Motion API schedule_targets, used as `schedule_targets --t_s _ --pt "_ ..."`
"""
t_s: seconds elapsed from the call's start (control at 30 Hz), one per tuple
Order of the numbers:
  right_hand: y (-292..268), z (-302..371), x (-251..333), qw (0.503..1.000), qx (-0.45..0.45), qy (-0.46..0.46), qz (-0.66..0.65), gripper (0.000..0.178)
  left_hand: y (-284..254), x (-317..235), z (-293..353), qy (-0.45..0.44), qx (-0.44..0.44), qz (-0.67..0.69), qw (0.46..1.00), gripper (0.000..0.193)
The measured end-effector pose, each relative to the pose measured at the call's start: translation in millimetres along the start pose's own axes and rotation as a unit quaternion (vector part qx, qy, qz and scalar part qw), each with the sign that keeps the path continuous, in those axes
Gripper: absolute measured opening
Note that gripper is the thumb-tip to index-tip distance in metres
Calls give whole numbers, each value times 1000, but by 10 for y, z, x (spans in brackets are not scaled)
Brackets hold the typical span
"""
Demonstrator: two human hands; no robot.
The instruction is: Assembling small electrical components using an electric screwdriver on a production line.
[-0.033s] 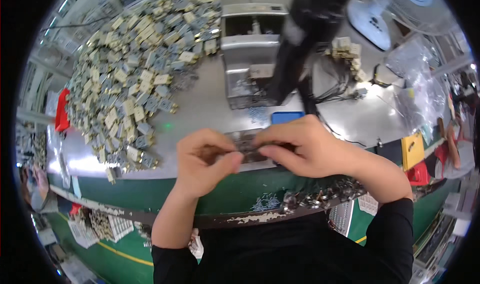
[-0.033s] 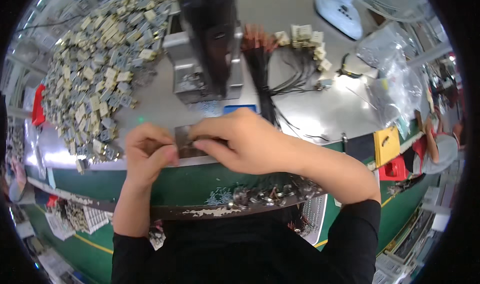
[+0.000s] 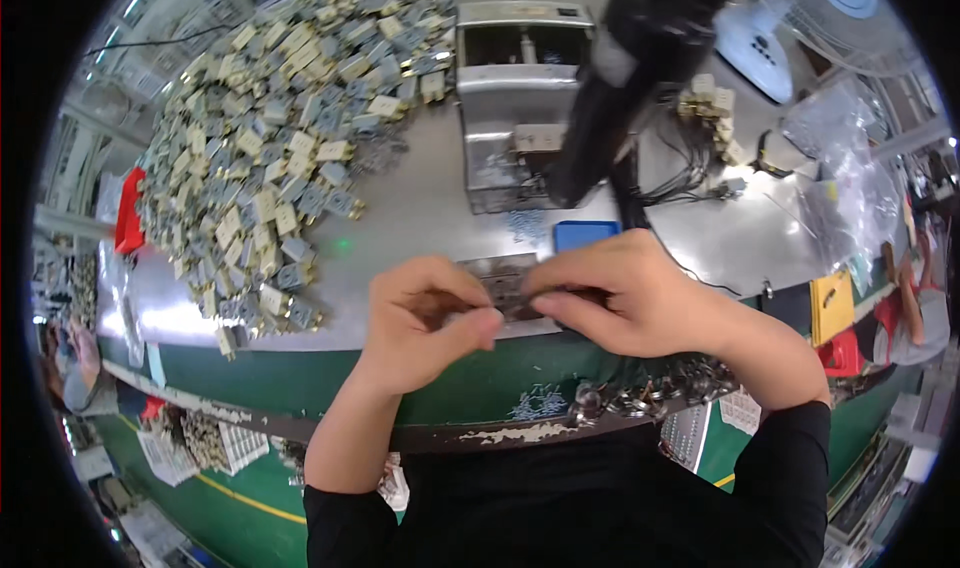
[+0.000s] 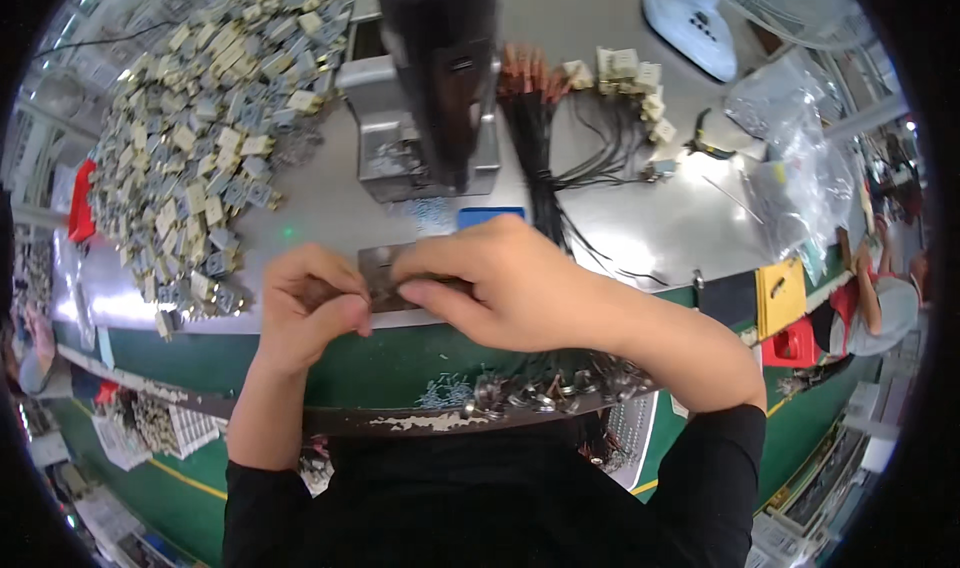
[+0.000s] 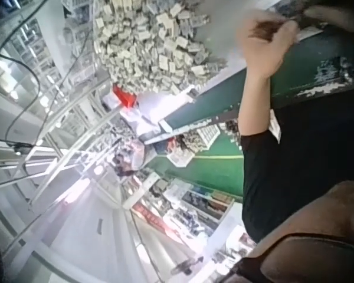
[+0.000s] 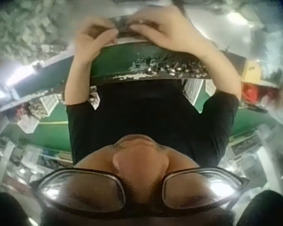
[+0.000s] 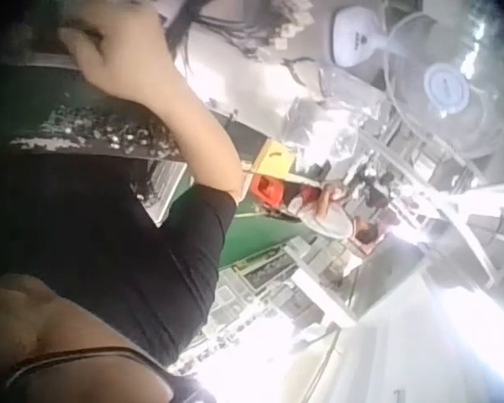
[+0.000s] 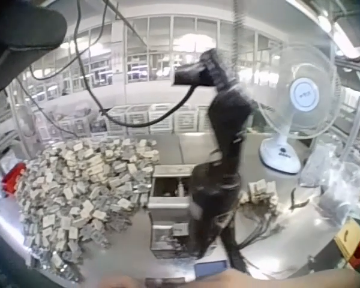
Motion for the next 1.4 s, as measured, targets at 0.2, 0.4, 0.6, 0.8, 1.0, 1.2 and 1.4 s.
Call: schedule_targets --t_s 0.2,0.4,0.6,0.8,1.0,1.2,1.4 --pt "-11 3 -9 990 -28 -109 89 12 -97 -25 -39 -151 102 -34 983 26" --pt "-41 -9 -13 998 -33 -39 -24 8 52 57 27 -95 109 31 989 31" --pt "-33 -7 -32 992 -50 9 -115 9 77 139 37 -57 157 158 973 34" --pt "-131 -86 137 996 48 65 -38 13 173 29 62 -87 105 111 984 34" --pt "-20 -95 144 994 92 16 59 20 102 -95 -60 57 205 -327 921 30" --pt "-56 -167 105 979 121 133 -94 22 197 -36 35 77 113 -240 961 21" --pt "-15 -161 -102 918 108 237 -299 20 216 -70 77 135 83 -309 938 20"
Point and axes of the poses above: each hand's wrist, its own z-axis away from the middle knuckle, its own y-axis out of the palm, x = y × z, the point moved 1 cm from there along -z, towards the middle knuckle, and after that the axes turned 12 degrees about -z, right-handed, at the moved point
